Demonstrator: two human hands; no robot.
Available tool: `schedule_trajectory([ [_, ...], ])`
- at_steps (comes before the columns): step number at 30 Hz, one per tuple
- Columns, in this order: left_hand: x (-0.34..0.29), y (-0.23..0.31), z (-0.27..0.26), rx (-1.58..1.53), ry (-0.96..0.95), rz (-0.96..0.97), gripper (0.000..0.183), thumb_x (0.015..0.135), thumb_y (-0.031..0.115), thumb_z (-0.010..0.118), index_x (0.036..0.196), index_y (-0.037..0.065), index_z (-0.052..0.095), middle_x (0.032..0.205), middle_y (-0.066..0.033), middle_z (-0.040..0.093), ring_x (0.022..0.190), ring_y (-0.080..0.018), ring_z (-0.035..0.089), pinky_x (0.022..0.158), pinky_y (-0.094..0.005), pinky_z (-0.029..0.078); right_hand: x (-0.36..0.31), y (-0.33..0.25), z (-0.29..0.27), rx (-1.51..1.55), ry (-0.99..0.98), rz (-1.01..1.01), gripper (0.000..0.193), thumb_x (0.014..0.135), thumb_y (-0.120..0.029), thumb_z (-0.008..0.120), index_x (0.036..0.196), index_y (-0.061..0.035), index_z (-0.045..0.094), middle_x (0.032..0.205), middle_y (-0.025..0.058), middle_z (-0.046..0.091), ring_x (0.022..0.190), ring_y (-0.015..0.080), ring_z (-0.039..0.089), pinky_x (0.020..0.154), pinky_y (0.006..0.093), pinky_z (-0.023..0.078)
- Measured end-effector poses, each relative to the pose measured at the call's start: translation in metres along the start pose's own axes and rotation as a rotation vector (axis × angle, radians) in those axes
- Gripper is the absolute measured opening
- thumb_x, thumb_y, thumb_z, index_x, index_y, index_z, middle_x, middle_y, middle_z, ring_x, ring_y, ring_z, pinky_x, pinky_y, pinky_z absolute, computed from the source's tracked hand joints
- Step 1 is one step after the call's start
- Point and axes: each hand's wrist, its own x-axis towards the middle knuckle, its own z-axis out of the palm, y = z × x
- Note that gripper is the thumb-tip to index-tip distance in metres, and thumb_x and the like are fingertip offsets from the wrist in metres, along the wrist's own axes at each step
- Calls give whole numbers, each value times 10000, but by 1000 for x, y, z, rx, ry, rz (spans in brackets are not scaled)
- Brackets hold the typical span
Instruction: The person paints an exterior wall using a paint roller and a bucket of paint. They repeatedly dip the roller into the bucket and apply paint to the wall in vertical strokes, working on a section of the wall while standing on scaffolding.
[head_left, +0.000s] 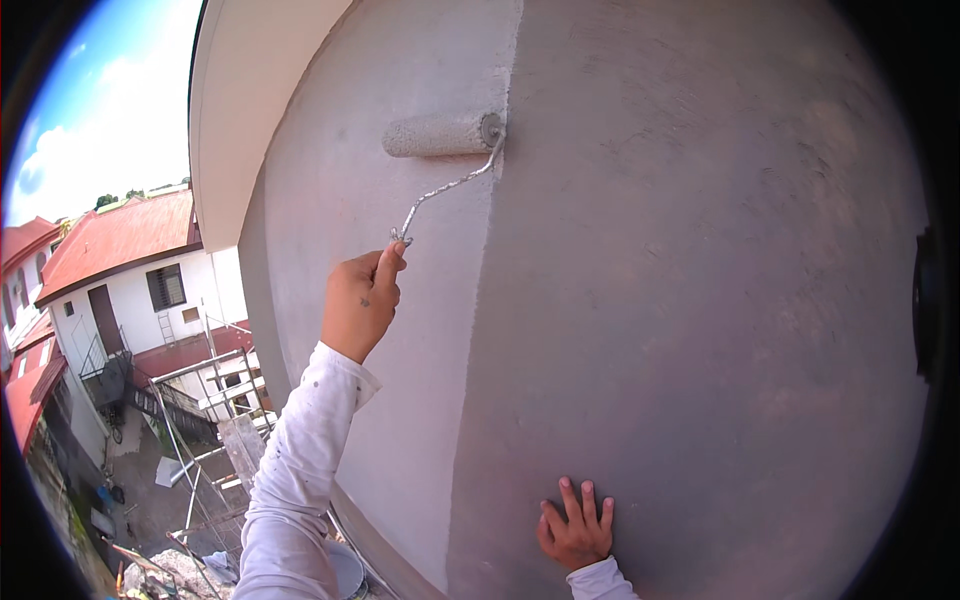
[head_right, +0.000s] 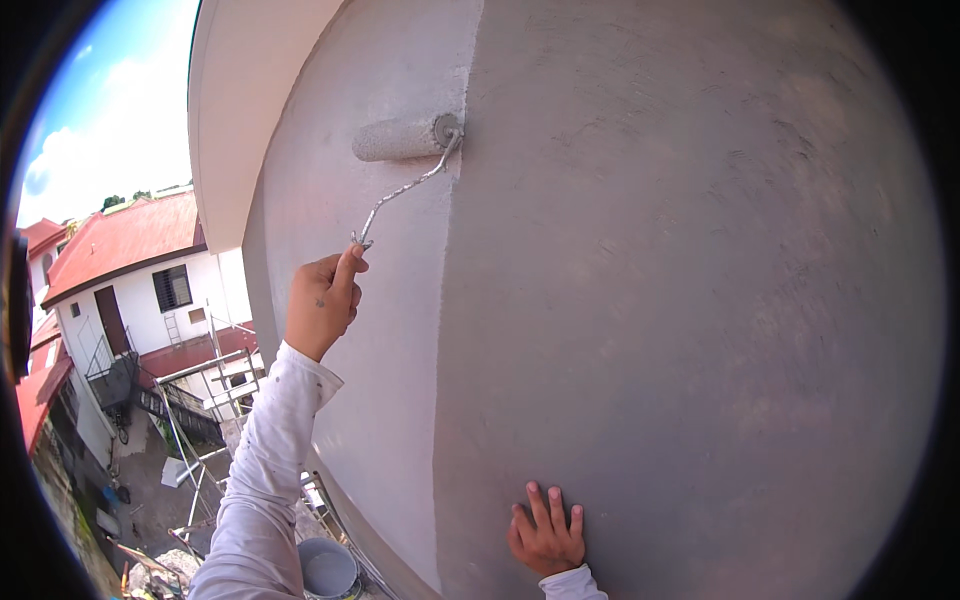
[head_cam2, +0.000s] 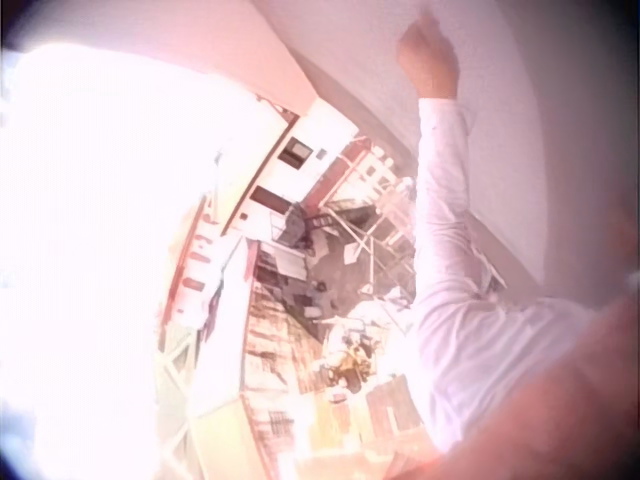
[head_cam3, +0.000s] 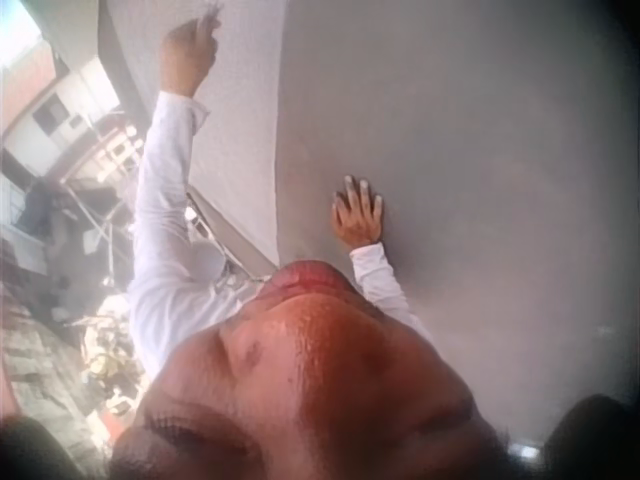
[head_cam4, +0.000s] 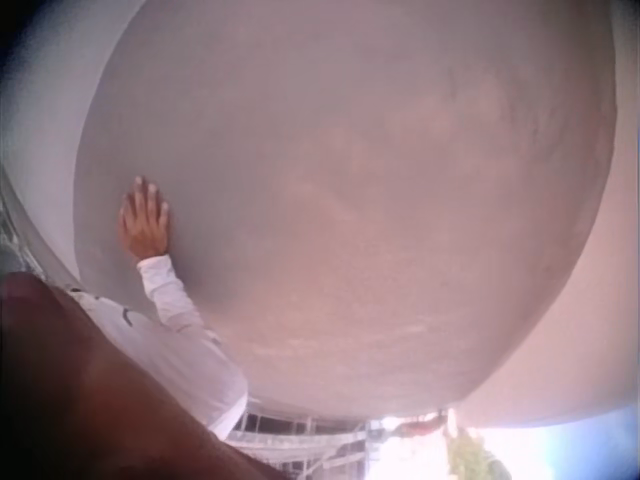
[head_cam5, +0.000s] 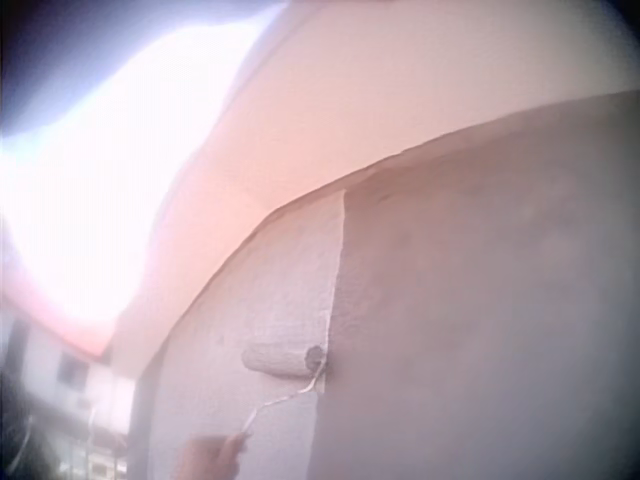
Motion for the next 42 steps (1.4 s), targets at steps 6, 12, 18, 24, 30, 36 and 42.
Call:
schedule_trajectory([
  [6, -28, -3, 3, -80, -23, -23, 525, 1061, 464, 590, 909, -24, 713, 526, 11, 469, 405, -74, 423, 391, -265, 311, -1, -3, 3, -13, 14, 8, 157, 889, -385, 642, 934, -299, 765, 1513, 6, 588, 1513, 293, 393, 1266, 553, 132],
  [12, 54, 50, 10, -68, -37, 59, 533, 1054, 484, 575, 926, -17, 703, 553, 10, 477, 403, -82, 430, 382, -271, 334, 0, -3, -4, -34, -7, 3, 151, 879, -375, 656, 943, -303, 772, 1518, 21, 577, 1529, 309, 367, 1259, 566, 142],
  [18, 146, 155, 3, -26, -15, 138, 480, 1045, 456, 572, 953, 2, 698, 645, -2, 547, 472, -96, 494, 430, -281, 399, 5, -12, -10, 133, -6, 65, 228, 966, -323, 623, 1117, -211, 752, 1515, 56, 580, 1414, 316, 510, 1084, 613, 415],
  [24, 245, 234, 19, -137, -75, 190, 432, 1075, 443, 541, 992, 42, 678, 668, 30, 546, 515, -64, 477, 447, -239, 406, -1, -2, -10, 138, -43, 75, 224, 955, -333, 631, 1098, -205, 747, 1544, 55, 549, 1443, 305, 476, 1091, 620, 407],
  [30, 338, 253, 10, -471, -553, 53, 412, 1062, 542, 496, 1024, 140, 578, 622, 61, 489, 436, -57, 391, 354, -243, 329, -8, -5, 5, 69, -9, 10, 194, 911, -351, 643, 1046, -265, 752, 1543, 57, 547, 1512, 339, 385, 1224, 591, 207],
  [36, 179, 146, 26, -410, -316, 140, 450, 1072, 467, 548, 1151, 41, 670, 731, 30, 569, 516, -26, 438, 443, -206, 393, -3, -1, 1, 4, -14, 7, 187, 915, -375, 613, 997, -295, 761, 1551, 23, 553, 1546, 296, 344, 1279, 549, 84],
  [42, 62, 46, 4, -341, -282, -134, 557, 1015, 556, 612, 1168, 29, 703, 672, 23, 543, 490, -52, 434, 432, -244, 350, 7, -9, 6, 40, -22, -3, 190, 910, -362, 625, 1019, -302, 768, 1548, 63, 553, 1548, 344, 330, 1276, 567, 76],
])
